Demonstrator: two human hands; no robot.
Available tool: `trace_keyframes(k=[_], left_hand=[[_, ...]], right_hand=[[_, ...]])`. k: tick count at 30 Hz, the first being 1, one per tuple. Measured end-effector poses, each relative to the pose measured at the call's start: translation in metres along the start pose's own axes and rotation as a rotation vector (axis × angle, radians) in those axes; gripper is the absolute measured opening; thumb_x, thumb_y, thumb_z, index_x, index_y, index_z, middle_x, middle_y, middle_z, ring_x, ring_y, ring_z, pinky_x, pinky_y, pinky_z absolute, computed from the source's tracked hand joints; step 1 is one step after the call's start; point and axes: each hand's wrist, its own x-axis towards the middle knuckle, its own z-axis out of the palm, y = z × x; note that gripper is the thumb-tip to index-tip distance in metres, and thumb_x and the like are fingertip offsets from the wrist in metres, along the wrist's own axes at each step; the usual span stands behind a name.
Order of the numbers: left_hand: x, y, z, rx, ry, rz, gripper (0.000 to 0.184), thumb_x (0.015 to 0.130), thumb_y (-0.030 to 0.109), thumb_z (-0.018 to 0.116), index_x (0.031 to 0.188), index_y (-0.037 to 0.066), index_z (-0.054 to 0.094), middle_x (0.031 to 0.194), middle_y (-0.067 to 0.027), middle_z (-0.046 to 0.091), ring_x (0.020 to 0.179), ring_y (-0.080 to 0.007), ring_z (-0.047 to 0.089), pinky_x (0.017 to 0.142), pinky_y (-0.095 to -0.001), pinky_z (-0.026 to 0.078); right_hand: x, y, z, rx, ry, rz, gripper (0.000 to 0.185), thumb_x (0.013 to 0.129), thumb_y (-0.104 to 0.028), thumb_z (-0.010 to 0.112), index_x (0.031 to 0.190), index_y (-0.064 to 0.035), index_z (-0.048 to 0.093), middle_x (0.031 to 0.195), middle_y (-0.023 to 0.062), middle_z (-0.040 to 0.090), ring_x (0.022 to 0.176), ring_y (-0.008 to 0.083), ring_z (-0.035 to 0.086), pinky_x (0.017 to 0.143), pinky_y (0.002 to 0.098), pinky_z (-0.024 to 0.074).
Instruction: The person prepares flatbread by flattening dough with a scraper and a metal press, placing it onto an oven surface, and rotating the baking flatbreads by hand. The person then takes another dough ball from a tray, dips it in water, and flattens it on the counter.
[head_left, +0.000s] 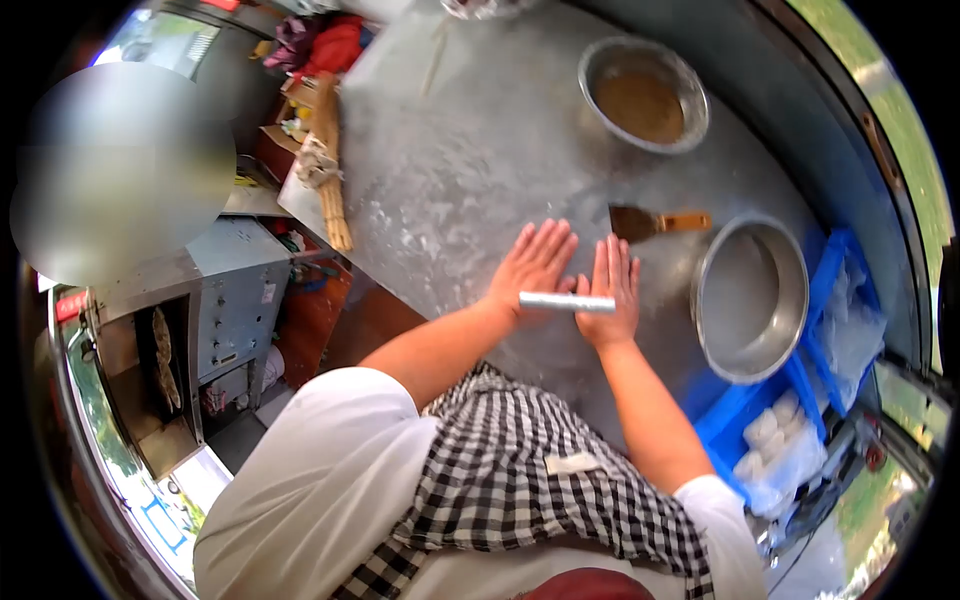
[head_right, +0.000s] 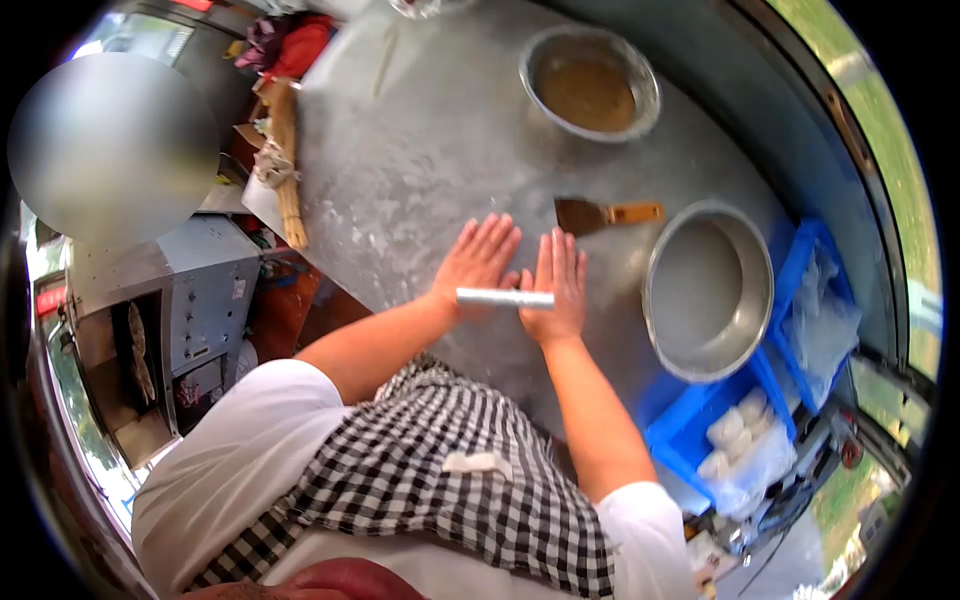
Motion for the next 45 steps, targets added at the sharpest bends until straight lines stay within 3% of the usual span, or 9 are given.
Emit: trace_keyframes(k=[3, 9, 14, 29, 45], left_hand=[[0.002, -0.003, 0.000, -0.077, -0.067, -0.009, 0.074, 0.103, 0.043, 0.054, 0.163, 0.003, 0.038, 0.174, -0.0200, 0.030, 0.163, -0.0348, 0.022, 0.133, -0.0529, 0.015], [-0.001, -0.001, -0.003, -0.011, -0.056, 0.000, 0.074, 0.106, 0.045, 0.047, 0.166, 0.004, 0.032, 0.176, -0.0152, 0.026, 0.165, -0.0294, 0.017, 0.135, -0.0490, 0.009], [-0.002, 0.003, -0.003, -0.072, -0.056, -0.030, 0.074, 0.107, 0.044, 0.046, 0.167, 0.004, 0.030, 0.177, -0.0137, 0.024, 0.166, -0.0264, 0.015, 0.136, -0.0472, 0.008], [-0.003, 0.003, -0.005, -0.029, -0.073, -0.019, 0.074, 0.106, 0.042, 0.047, 0.167, 0.004, 0.029, 0.177, -0.0151, 0.022, 0.166, -0.0272, 0.015, 0.135, -0.0473, 0.009], [-0.003, 0.004, -0.015, -0.032, -0.083, -0.017, 0.073, 0.107, 0.041, 0.048, 0.167, 0.004, 0.029, 0.177, -0.0147, 0.022, 0.166, -0.0271, 0.014, 0.135, -0.0470, 0.009]], right_hand=[[-0.002, 0.004, 0.008, -0.023, 0.002, -0.020, 0.073, 0.098, -0.023, 0.063, 0.161, 0.0029, 0.036, 0.171, 0.0223, 0.033, 0.159, 0.0428, 0.029, 0.130, 0.0594, 0.0205], [-0.002, 0.003, 0.005, -0.028, -0.059, 0.009, 0.074, 0.098, -0.023, 0.061, 0.162, 0.0042, 0.034, 0.173, 0.0225, 0.028, 0.161, 0.0412, 0.023, 0.133, 0.0580, 0.0140], [-0.002, 0.003, 0.006, -0.057, -0.027, -0.008, 0.076, 0.095, -0.022, 0.064, 0.160, 0.0060, 0.036, 0.171, 0.0231, 0.031, 0.160, 0.0419, 0.027, 0.132, 0.0590, 0.0176], [0.001, 0.001, 0.004, -0.049, -0.017, -0.008, 0.072, 0.094, -0.021, 0.063, 0.157, 0.0063, 0.040, 0.169, 0.0239, 0.035, 0.159, 0.0425, 0.029, 0.131, 0.0596, 0.0183], [0.001, 0.000, -0.001, -0.041, -0.058, 0.002, 0.076, 0.095, -0.021, 0.064, 0.160, 0.0054, 0.035, 0.170, 0.0233, 0.031, 0.161, 0.0408, 0.024, 0.132, 0.0588, 0.0148]])
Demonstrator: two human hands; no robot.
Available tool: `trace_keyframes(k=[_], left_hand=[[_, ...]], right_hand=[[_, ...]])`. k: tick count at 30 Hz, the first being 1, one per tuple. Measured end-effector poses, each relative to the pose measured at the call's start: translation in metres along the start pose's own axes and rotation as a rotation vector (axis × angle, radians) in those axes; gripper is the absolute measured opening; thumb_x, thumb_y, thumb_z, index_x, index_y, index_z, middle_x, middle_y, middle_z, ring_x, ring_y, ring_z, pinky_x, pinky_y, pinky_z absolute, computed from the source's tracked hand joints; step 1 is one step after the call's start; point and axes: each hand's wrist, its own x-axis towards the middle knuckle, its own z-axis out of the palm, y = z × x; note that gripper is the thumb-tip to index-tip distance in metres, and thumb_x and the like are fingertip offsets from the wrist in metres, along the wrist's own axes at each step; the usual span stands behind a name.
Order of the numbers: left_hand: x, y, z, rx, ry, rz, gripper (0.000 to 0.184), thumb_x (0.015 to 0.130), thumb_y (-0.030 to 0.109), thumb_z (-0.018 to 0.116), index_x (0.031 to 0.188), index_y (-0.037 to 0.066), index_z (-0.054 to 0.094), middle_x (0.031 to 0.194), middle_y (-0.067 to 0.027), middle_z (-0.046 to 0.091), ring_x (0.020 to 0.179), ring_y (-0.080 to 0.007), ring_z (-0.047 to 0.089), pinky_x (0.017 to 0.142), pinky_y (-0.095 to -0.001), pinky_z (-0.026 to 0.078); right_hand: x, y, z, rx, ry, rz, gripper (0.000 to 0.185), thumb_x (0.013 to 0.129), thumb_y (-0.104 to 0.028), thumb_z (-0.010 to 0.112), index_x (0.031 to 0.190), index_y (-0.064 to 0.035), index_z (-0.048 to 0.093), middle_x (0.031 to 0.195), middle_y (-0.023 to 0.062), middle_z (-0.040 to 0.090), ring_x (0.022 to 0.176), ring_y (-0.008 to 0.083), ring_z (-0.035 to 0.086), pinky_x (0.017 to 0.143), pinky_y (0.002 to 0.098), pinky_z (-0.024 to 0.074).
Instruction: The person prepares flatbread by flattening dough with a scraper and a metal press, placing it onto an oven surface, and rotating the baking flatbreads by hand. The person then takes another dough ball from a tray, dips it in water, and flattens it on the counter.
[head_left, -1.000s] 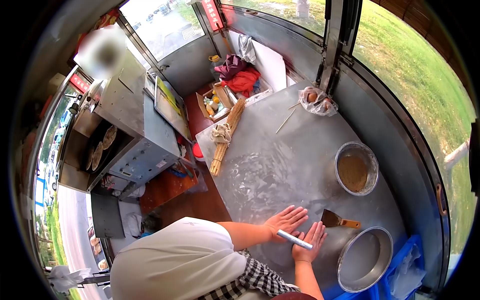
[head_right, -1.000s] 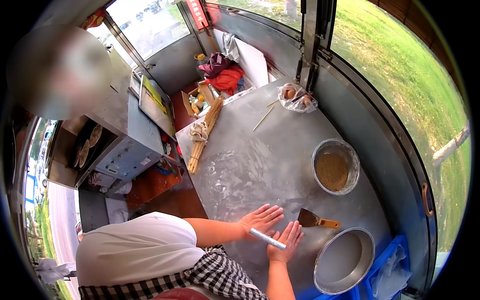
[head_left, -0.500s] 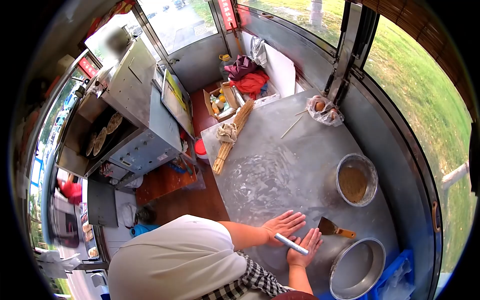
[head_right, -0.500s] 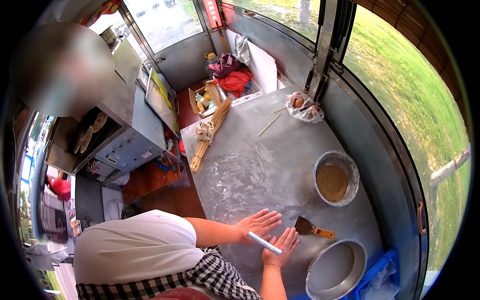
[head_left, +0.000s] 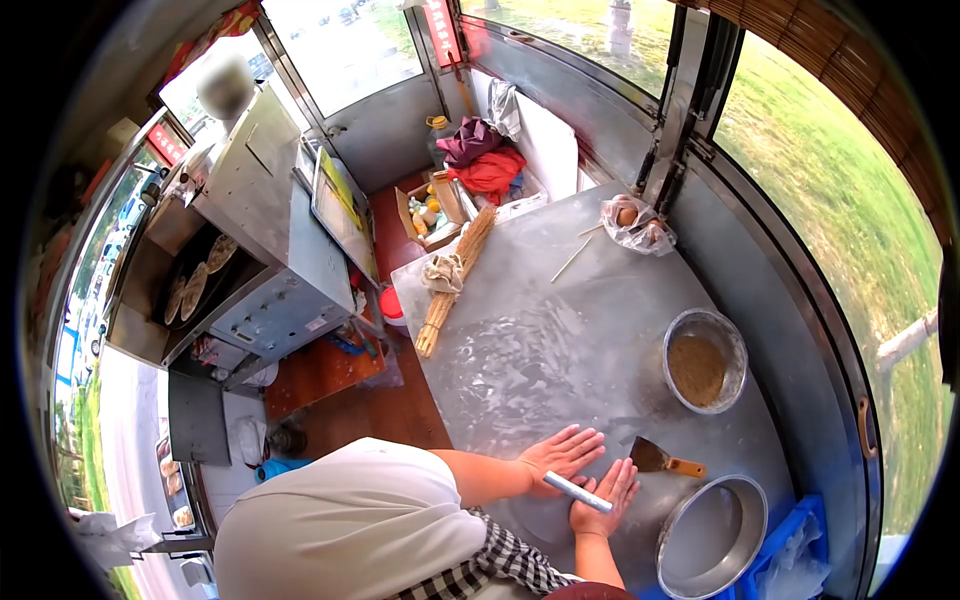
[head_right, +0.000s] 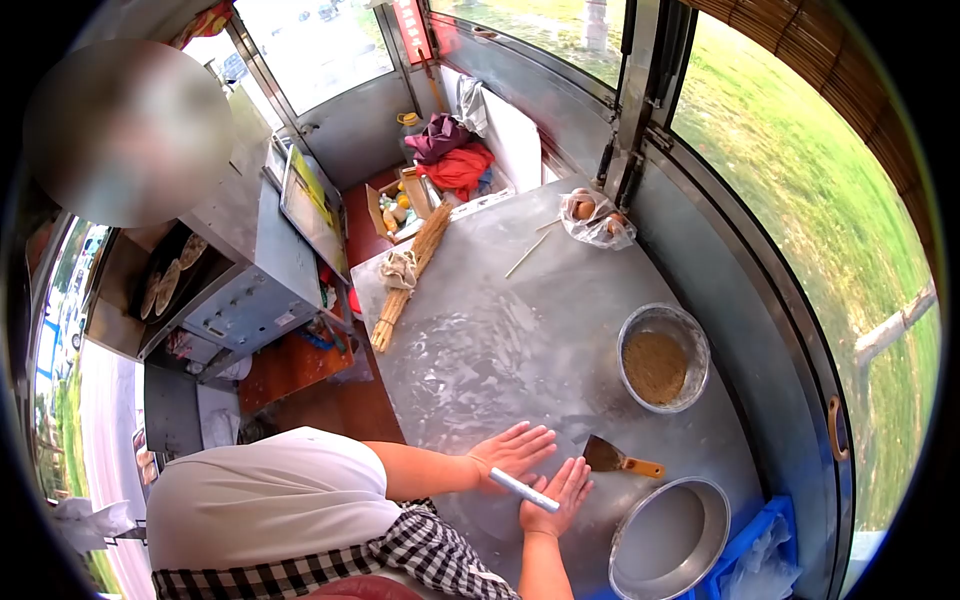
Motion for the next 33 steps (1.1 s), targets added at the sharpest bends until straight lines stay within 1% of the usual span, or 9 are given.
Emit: trace_keyframes(k=[6, 9, 11, 12, 18, 21, 26, 28, 33], left_hand=[[0.001, -0.002, 0.009, -0.031, 0.049, 0.000, 0.074, 0.105, 0.043, 0.050, 0.166, 0.003, 0.032, 0.176, -0.0160, 0.025, 0.165, -0.0282, 0.017, 0.135, -0.0490, 0.010], [0.006, -0.006, 0.011, -0.023, 0.043, 0.012, 0.075, 0.103, 0.043, 0.053, 0.164, 0.003, 0.036, 0.175, -0.0168, 0.028, 0.164, -0.0311, 0.020, 0.134, -0.0514, 0.012], [0.008, -0.005, 0.007, -0.004, 0.037, 0.008, 0.075, 0.102, 0.042, 0.055, 0.164, 0.003, 0.038, 0.174, -0.0170, 0.029, 0.164, -0.0325, 0.021, 0.134, -0.0522, 0.013], [0.009, -0.005, 0.011, -0.002, 0.049, 0.011, 0.075, 0.101, 0.042, 0.056, 0.164, 0.004, 0.038, 0.174, -0.0170, 0.030, 0.164, -0.0324, 0.022, 0.134, -0.0520, 0.013], [0.008, -0.007, 0.016, 0.030, 0.078, 0.013, 0.073, 0.101, 0.040, 0.056, 0.163, 0.005, 0.040, 0.174, -0.0153, 0.029, 0.164, -0.0299, 0.022, 0.134, -0.0501, 0.011], [0.009, -0.006, 0.013, 0.061, 0.019, -0.003, 0.072, 0.105, 0.044, 0.049, 0.166, 0.007, 0.036, 0.177, -0.0129, 0.025, 0.165, -0.0280, 0.017, 0.135, -0.0494, 0.007], [0.009, -0.005, 0.014, 0.064, 0.033, -0.007, 0.071, 0.105, 0.043, 0.049, 0.165, 0.008, 0.037, 0.176, -0.0126, 0.027, 0.164, -0.0279, 0.019, 0.135, -0.0495, 0.009], [0.010, -0.005, 0.012, 0.053, 0.055, 0.000, 0.071, 0.103, 0.041, 0.054, 0.163, 0.007, 0.040, 0.174, -0.0140, 0.030, 0.163, -0.0293, 0.022, 0.134, -0.0500, 0.012], [0.010, -0.004, 0.013, 0.048, 0.067, 0.005, 0.071, 0.102, 0.040, 0.056, 0.163, 0.006, 0.041, 0.174, -0.0149, 0.031, 0.163, -0.0303, 0.024, 0.134, -0.0505, 0.014]], right_hand=[[0.001, -0.001, -0.001, 0.025, -0.020, 0.021, 0.077, 0.097, -0.021, 0.063, 0.162, 0.0037, 0.031, 0.172, 0.0225, 0.029, 0.162, 0.0407, 0.023, 0.133, 0.0585, 0.0141], [0.003, -0.002, -0.001, 0.012, 0.005, 0.018, 0.075, 0.097, -0.023, 0.064, 0.161, 0.0030, 0.035, 0.171, 0.0207, 0.032, 0.161, 0.0399, 0.026, 0.132, 0.0573, 0.0181], [0.002, 0.001, 0.002, 0.024, 0.020, 0.006, 0.075, 0.097, -0.024, 0.063, 0.162, 0.0016, 0.034, 0.172, 0.0212, 0.031, 0.161, 0.0405, 0.026, 0.132, 0.0574, 0.0178], [0.003, 0.002, 0.002, 0.019, 0.024, 0.007, 0.073, 0.098, -0.026, 0.064, 0.161, 0.0016, 0.037, 0.172, 0.0200, 0.031, 0.161, 0.0399, 0.027, 0.131, 0.0578, 0.0196], [0.001, 0.006, 0.008, 0.001, -0.012, 0.035, 0.073, 0.102, -0.029, 0.060, 0.163, 0.0012, 0.035, 0.173, 0.0195, 0.028, 0.162, 0.0386, 0.024, 0.132, 0.0575, 0.0171], [0.001, 0.006, 0.009, -0.023, -0.024, 0.041, 0.073, 0.103, -0.031, 0.059, 0.164, 0.0006, 0.034, 0.174, 0.0192, 0.027, 0.162, 0.0370, 0.023, 0.133, 0.0566, 0.0167], [0.002, 0.004, 0.006, -0.022, -0.027, 0.048, 0.073, 0.103, -0.031, 0.058, 0.164, -0.0001, 0.033, 0.174, 0.0187, 0.026, 0.163, 0.0359, 0.023, 0.133, 0.0557, 0.0167], [0.003, 0.004, 0.005, -0.015, -0.033, 0.050, 0.072, 0.104, -0.030, 0.057, 0.165, -0.0005, 0.032, 0.175, 0.0178, 0.025, 0.163, 0.0359, 0.021, 0.133, 0.0554, 0.0166], [0.002, 0.005, 0.008, -0.036, -0.021, 0.040, 0.074, 0.102, -0.032, 0.059, 0.164, 0.0005, 0.034, 0.173, 0.0200, 0.028, 0.162, 0.0363, 0.024, 0.132, 0.0558, 0.0166]])
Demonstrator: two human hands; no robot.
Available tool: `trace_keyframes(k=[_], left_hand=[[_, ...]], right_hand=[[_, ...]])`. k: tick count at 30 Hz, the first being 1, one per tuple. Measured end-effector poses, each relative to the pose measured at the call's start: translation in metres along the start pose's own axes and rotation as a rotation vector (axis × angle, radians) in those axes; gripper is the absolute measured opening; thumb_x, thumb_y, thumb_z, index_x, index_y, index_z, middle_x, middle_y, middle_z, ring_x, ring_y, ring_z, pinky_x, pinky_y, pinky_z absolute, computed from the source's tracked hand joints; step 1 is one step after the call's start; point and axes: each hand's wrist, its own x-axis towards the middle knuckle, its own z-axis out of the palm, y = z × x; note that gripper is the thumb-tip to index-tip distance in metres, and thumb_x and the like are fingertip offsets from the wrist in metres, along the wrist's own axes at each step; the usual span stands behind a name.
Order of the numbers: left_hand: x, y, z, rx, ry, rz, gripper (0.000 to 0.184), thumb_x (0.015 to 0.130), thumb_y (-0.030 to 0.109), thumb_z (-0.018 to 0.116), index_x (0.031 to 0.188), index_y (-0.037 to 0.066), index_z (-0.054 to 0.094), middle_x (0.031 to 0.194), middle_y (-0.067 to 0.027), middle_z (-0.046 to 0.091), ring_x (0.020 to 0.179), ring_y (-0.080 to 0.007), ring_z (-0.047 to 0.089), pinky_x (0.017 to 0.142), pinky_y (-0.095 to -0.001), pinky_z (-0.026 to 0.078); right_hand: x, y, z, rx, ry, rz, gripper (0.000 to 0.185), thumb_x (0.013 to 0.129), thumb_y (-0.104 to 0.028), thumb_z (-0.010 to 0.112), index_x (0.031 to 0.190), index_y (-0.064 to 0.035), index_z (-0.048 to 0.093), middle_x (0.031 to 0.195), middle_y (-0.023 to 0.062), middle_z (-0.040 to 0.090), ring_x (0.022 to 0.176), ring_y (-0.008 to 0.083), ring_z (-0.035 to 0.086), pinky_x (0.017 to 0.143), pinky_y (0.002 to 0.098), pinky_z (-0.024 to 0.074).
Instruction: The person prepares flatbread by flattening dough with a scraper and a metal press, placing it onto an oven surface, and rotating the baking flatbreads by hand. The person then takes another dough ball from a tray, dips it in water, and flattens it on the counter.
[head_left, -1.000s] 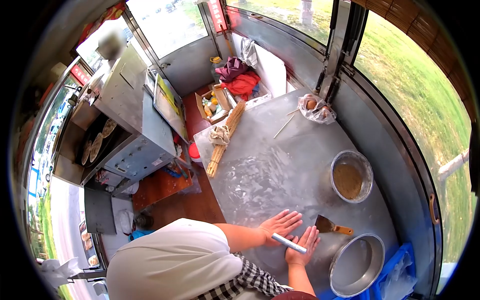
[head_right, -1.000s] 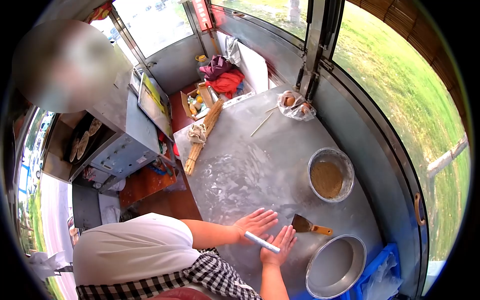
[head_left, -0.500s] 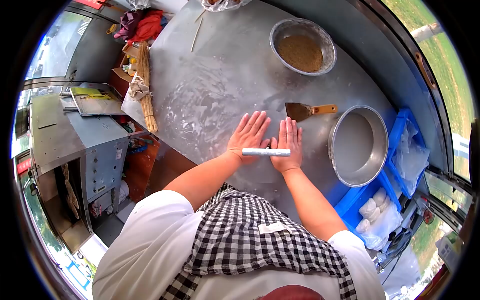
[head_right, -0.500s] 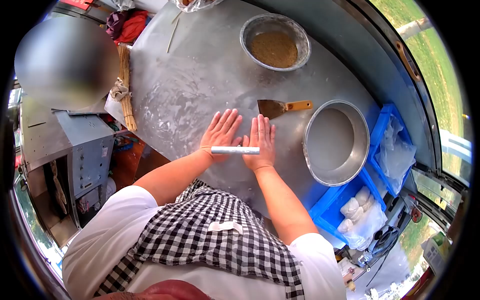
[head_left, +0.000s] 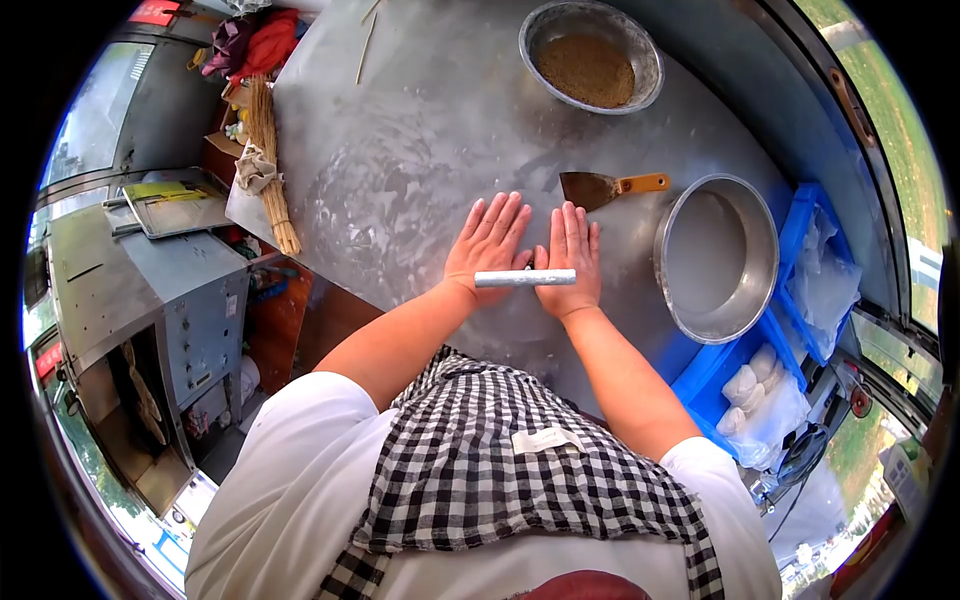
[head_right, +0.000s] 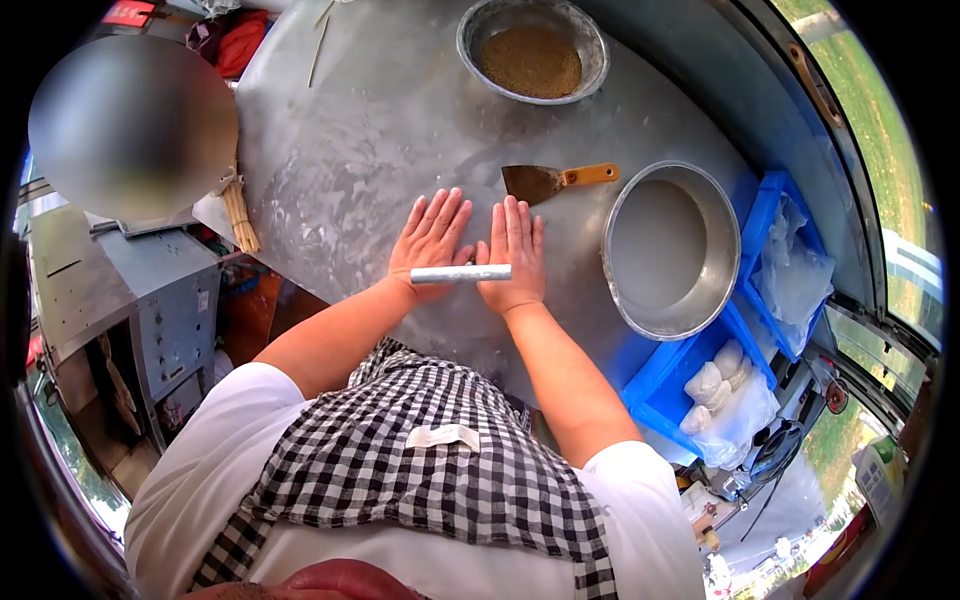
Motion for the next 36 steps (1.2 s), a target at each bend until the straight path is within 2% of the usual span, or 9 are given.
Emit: trace_keyframes(k=[2, 5, 20, 29, 36], left_hand=[[0.0010, -0.0002, -0.0004, 0.001, 0.002, 0.002, 0.071, 0.102, 0.041, 0.056, 0.163, 0.006, 0.041, 0.174, -0.0148, 0.031, 0.163, -0.0304, 0.024, 0.134, -0.0506, 0.014], [0.0007, 0.0002, -0.0005, 0.020, -0.037, -0.013, 0.071, 0.106, 0.044, 0.048, 0.165, 0.007, 0.037, 0.176, -0.0124, 0.027, 0.165, -0.0279, 0.019, 0.135, -0.0494, 0.009], [-0.0010, -0.0004, 0.0033, 0.019, -0.034, -0.012, 0.071, 0.106, 0.044, 0.048, 0.166, 0.007, 0.035, 0.176, -0.0124, 0.026, 0.165, -0.0274, 0.018, 0.135, -0.0489, 0.009], [-0.0014, 0.0030, 0.0000, 0.036, -0.066, -0.030, 0.069, 0.109, 0.043, 0.043, 0.167, 0.008, 0.031, 0.178, -0.0112, 0.022, 0.166, -0.0257, 0.014, 0.135, -0.0475, 0.006], [-0.0017, 0.0030, 0.0008, 0.021, -0.006, -0.023, 0.068, 0.107, 0.042, 0.048, 0.165, 0.007, 0.036, 0.175, -0.0130, 0.028, 0.164, -0.0277, 0.020, 0.135, -0.0470, 0.010]], right_hand=[[0.0008, 0.0008, 0.0013, -0.004, 0.007, -0.006, 0.074, 0.102, -0.032, 0.059, 0.164, 0.0006, 0.034, 0.173, 0.0203, 0.028, 0.162, 0.0365, 0.024, 0.132, 0.0558, 0.0167], [0.0007, 0.0014, 0.0020, -0.007, 0.011, -0.007, 0.074, 0.102, -0.032, 0.060, 0.164, 0.0006, 0.034, 0.173, 0.0203, 0.029, 0.162, 0.0366, 0.024, 0.132, 0.0558, 0.0170], [0.0004, 0.0019, 0.0048, 0.010, 0.042, -0.003, 0.072, 0.102, -0.031, 0.060, 0.163, -0.0001, 0.037, 0.172, 0.0190, 0.032, 0.161, 0.0352, 0.027, 0.132, 0.0544, 0.0180], [-0.0008, 0.0024, 0.0051, 0.011, 0.044, -0.003, 0.071, 0.103, -0.031, 0.057, 0.163, 0.0002, 0.035, 0.172, 0.0193, 0.031, 0.162, 0.0349, 0.026, 0.133, 0.0532, 0.0161], [-0.0007, 0.0019, 0.0059, -0.001, 0.042, -0.006, 0.071, 0.103, -0.031, 0.057, 0.163, -0.0002, 0.035, 0.173, 0.0194, 0.031, 0.162, 0.0361, 0.025, 0.133, 0.0533, 0.0155]])
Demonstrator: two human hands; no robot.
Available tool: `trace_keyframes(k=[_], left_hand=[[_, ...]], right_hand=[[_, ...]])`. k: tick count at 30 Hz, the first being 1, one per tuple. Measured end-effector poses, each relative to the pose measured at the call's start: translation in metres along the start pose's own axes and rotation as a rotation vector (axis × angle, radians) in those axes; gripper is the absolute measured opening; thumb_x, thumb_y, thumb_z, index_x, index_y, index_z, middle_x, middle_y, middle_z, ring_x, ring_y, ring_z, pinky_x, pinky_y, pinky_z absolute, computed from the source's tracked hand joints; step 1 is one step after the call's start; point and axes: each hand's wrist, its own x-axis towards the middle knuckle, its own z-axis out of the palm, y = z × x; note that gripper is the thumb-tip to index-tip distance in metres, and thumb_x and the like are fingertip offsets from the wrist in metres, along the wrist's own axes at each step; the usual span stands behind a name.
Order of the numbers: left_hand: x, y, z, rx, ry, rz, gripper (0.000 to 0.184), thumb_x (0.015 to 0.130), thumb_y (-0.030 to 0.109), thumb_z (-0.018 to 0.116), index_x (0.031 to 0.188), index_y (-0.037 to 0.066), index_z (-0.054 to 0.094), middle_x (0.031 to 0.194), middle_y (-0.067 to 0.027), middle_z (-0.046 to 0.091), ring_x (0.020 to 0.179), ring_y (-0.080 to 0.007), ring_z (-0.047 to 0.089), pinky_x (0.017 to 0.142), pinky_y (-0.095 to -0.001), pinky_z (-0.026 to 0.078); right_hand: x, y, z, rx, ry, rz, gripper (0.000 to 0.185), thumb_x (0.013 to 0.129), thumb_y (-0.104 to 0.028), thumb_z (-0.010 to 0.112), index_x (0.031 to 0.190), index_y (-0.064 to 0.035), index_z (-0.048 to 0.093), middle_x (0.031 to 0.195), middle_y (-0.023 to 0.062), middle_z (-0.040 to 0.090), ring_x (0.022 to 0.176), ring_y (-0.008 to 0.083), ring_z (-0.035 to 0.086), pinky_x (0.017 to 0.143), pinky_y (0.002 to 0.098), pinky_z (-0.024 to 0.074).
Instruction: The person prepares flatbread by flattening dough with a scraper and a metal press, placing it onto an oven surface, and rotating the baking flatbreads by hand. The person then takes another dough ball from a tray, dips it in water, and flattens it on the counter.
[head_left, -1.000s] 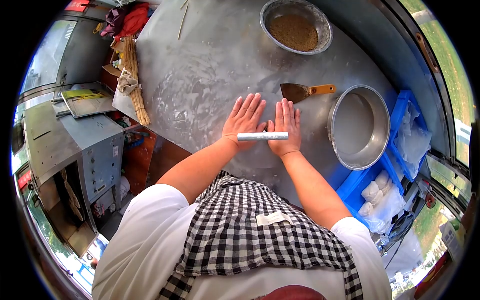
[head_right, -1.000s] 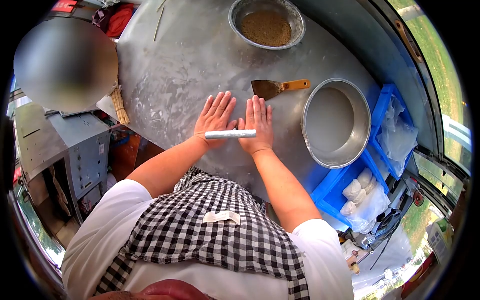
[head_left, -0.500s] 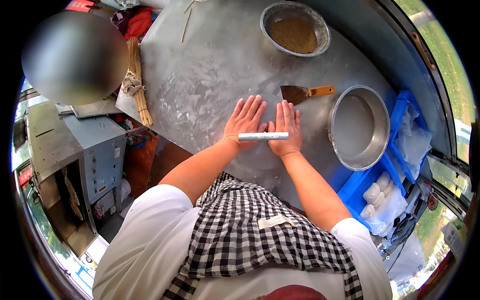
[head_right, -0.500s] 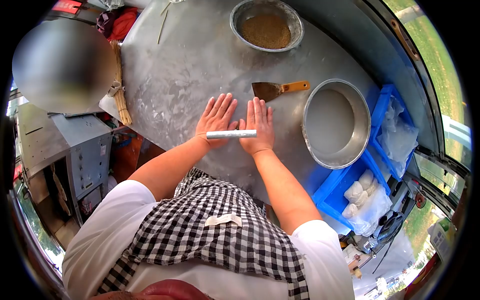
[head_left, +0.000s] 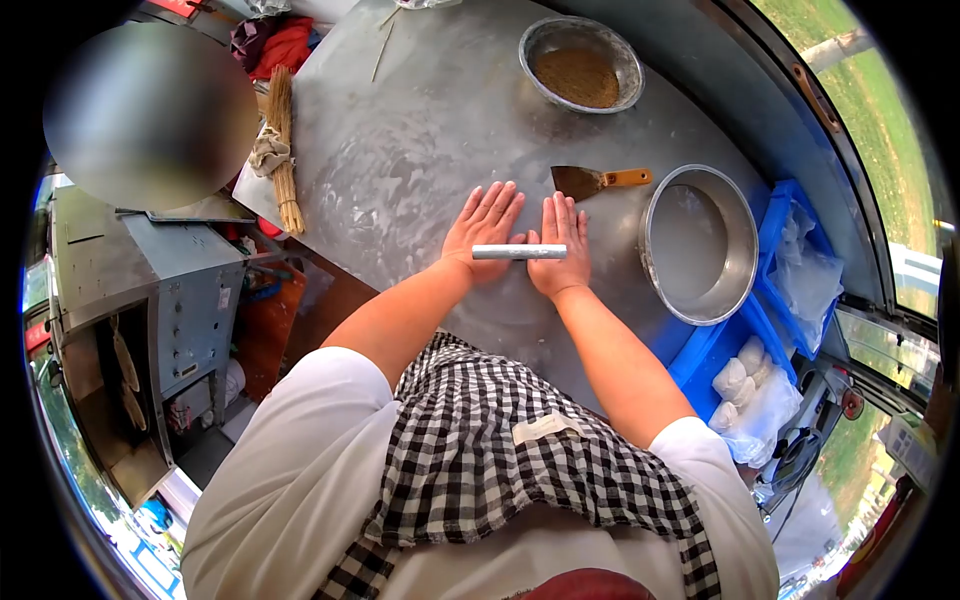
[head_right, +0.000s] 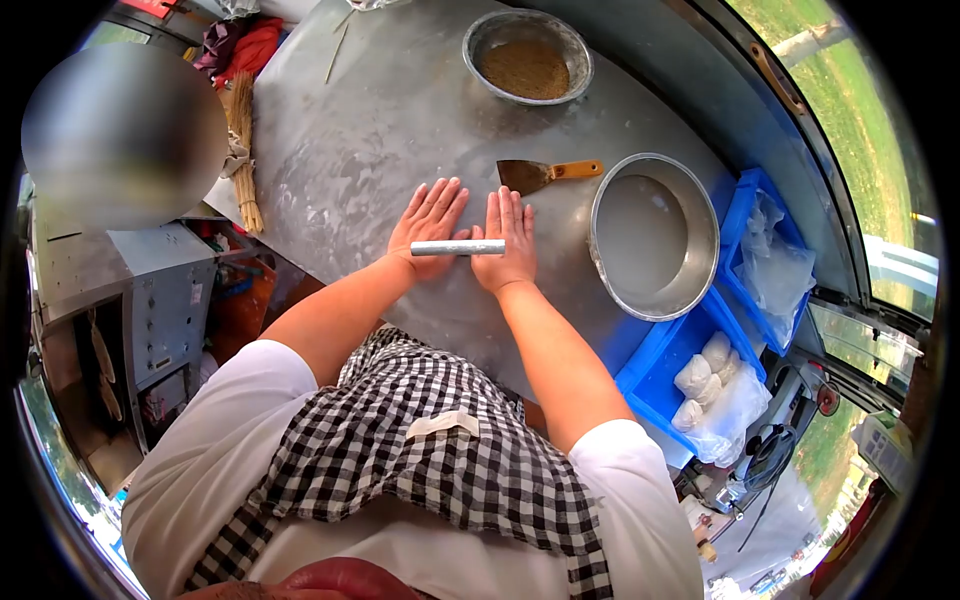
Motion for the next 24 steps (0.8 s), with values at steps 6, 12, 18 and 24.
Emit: trace_keyframes(k=[6, 12, 18, 24], left_hand=[[-0.007, -0.004, -0.001, -0.009, -0.021, 0.040, 0.069, 0.108, 0.043, 0.048, 0.166, 0.008, 0.035, 0.176, -0.0124, 0.027, 0.165, -0.0276, 0.019, 0.135, -0.0468, 0.010], [-0.003, -0.007, 0.005, 0.017, 0.008, 0.038, 0.069, 0.108, 0.044, 0.048, 0.166, 0.010, 0.035, 0.176, -0.0113, 0.027, 0.164, -0.0266, 0.020, 0.135, -0.0466, 0.011], [-0.002, -0.009, 0.003, 0.004, 0.050, 0.074, 0.067, 0.106, 0.042, 0.052, 0.164, 0.010, 0.039, 0.174, -0.0111, 0.031, 0.163, -0.0271, 0.024, 0.135, -0.0467, 0.014], [-0.006, -0.010, 0.002, 0.002, 0.065, 0.087, 0.066, 0.106, 0.041, 0.053, 0.164, 0.013, 0.041, 0.174, -0.0094, 0.033, 0.163, -0.0268, 0.025, 0.134, -0.0465, 0.015]], right_hand=[[-0.007, 0.005, 0.000, 0.032, 0.014, -0.028, 0.071, 0.103, -0.032, 0.057, 0.164, -0.0009, 0.036, 0.173, 0.0193, 0.030, 0.162, 0.0353, 0.025, 0.133, 0.0535, 0.0159], [-0.001, 0.007, 0.009, 0.010, 0.058, -0.031, 0.072, 0.103, -0.033, 0.059, 0.163, -0.0019, 0.037, 0.173, 0.0187, 0.031, 0.162, 0.0353, 0.026, 0.133, 0.0535, 0.0166], [0.001, 0.011, 0.005, 0.005, 0.087, -0.062, 0.067, 0.104, -0.034, 0.060, 0.160, -0.0032, 0.043, 0.171, 0.0172, 0.036, 0.160, 0.0336, 0.030, 0.132, 0.0532, 0.0206], [-0.005, 0.009, 0.008, 0.002, 0.121, -0.064, 0.066, 0.103, -0.035, 0.062, 0.160, -0.0049, 0.045, 0.170, 0.0137, 0.038, 0.159, 0.0313, 0.033, 0.132, 0.0523, 0.0226]])
